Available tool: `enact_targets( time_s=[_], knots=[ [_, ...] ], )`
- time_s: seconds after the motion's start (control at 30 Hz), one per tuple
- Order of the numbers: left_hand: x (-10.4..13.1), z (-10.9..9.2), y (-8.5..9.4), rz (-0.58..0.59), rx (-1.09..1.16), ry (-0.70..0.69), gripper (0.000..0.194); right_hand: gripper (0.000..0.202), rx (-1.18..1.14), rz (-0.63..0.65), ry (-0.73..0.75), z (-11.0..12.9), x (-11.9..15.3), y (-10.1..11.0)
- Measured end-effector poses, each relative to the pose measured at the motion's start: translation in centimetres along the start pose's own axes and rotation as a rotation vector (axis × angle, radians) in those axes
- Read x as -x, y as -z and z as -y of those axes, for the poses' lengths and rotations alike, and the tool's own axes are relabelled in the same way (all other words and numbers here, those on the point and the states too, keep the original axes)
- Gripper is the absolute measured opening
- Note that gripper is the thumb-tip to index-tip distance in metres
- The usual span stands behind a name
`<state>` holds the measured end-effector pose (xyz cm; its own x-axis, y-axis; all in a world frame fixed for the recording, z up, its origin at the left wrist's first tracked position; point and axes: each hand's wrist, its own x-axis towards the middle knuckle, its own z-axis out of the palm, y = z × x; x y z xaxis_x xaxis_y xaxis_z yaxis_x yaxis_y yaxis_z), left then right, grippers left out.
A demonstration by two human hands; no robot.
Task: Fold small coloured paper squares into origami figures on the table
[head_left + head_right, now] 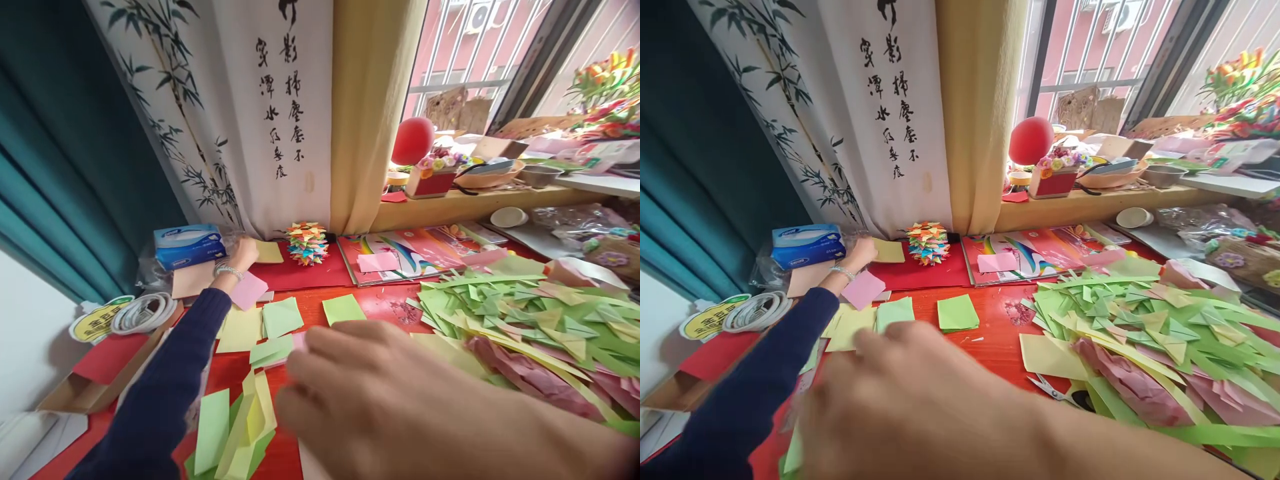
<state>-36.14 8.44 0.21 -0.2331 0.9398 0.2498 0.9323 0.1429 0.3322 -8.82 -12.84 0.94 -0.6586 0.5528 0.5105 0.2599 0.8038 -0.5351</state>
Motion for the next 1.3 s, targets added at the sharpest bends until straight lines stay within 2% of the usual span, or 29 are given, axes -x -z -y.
enact_targets(
  time_s=[0.03, 0.07, 0.1, 0.17, 0.23, 0.27, 0.3, 0.33, 0.4, 0.47, 0.53, 0.6, 0.7, 0.8, 0.87, 0.93, 1.0, 1.03, 1.1, 1.17, 1.23, 1.3],
  knots=[
    [0.4, 0.0, 0.7, -0.008, -0.051, -0.020, 0.033, 0.016, 0.211, 0.167, 0.104, -0.4, -1.5, 0.8],
    [1.2, 0.1, 1.5, -0.014, -0.094, -0.048, 0.031, 0.015, 0.384, 0.257, 0.170, -1.0, -2.4, 1.3],
    [2.3, 0.2, 2.3, -0.012, -0.126, -0.084, 0.028, 0.013, 0.497, 0.306, 0.199, -1.7, -2.7, 1.4],
    [6.2, 0.3, 3.8, 0.039, -0.170, -0.156, 0.021, 0.005, 0.588, 0.338, 0.162, -3.2, -1.3, 0.2],
    [12.0, 0.4, 4.5, 0.097, -0.191, -0.216, 0.018, 0.040, 0.573, 0.340, 0.118, -4.4, 1.7, -2.1],
    [15.4, 0.5, 4.4, 0.123, -0.202, -0.272, 0.020, 0.057, 0.528, 0.335, 0.127, -4.8, 3.4, -3.3],
    [18.8, 0.6, 4.1, 0.112, -0.252, -0.409, 0.026, 0.068, 0.482, 0.326, 0.124, -5.1, 5.1, -4.3],
    [22.2, 0.8, 3.5, 0.079, -0.282, -0.531, 0.031, 0.076, 0.431, 0.301, 0.115, -5.3, 6.5, -5.1],
    [28.1, 1.5, 1.9, 0.025, -0.291, -0.663, 0.042, 0.080, 0.376, 0.283, 0.078, -5.5, 8.7, -6.1],
    [32.4, 2.3, 0.6, 0.073, -0.267, -0.723, 0.052, 0.076, 0.373, 0.312, 0.038, -5.6, 10.1, -6.3],
    [34.9, 3.4, 0.0, 0.135, -0.253, -0.700, 0.055, 0.074, 0.402, 0.339, 0.010, -5.7, 11.0, -6.2],
    [36.1, 4.5, 0.3, 0.195, -0.254, -0.696, 0.056, 0.074, 0.450, 0.359, -0.008, -5.8, 11.5, -6.0],
    [36.5, 6.4, 1.6, 0.241, -0.284, -0.715, 0.054, 0.072, 0.525, 0.399, -0.011, -5.8, 12.0, -5.9],
    [35.6, 8.0, 2.7, 0.216, -0.317, -0.758, 0.048, 0.068, 0.560, 0.441, -0.026, -5.8, 11.9, -6.1],
    [34.3, 7.9, 3.1, 0.173, -0.329, -0.800, 0.043, 0.067, 0.553, 0.436, -0.061, -6.0, 11.2, -6.1],
    [32.5, 6.5, 3.0, 0.103, -0.322, -0.805, 0.042, 0.068, 0.523, 0.387, -0.125, -6.2, 9.9, -5.8],
    [30.7, 3.8, 2.3, 0.011, -0.280, -0.744, 0.041, 0.066, 0.460, 0.309, -0.213, -6.4, 8.3, -5.0],
    [29.9, 2.1, 1.7, 0.013, -0.243, -0.719, 0.040, 0.065, 0.409, 0.262, -0.273, -6.5, 7.6, -4.5],
    [28.9, -1.2, 0.1, 0.112, -0.130, -0.627, 0.039, 0.062, 0.307, 0.220, -0.422, -6.6, 6.5, -3.4],
    [28.5, -3.8, -1.5, 0.271, 0.060, -0.537, 0.047, 0.069, 0.268, 0.284, -0.495, -6.7, 6.2, -2.7],
    [28.4, -5.3, -2.8, 0.340, 0.128, -0.512, 0.049, 0.081, 0.315, 0.361, -0.485, -6.8, 6.5, -2.4],
    [28.2, -5.5, -3.6, 0.367, 0.170, -0.483, 0.040, 0.089, 0.385, 0.389, -0.436, -7.1, 6.9, -2.4]
  ],
)
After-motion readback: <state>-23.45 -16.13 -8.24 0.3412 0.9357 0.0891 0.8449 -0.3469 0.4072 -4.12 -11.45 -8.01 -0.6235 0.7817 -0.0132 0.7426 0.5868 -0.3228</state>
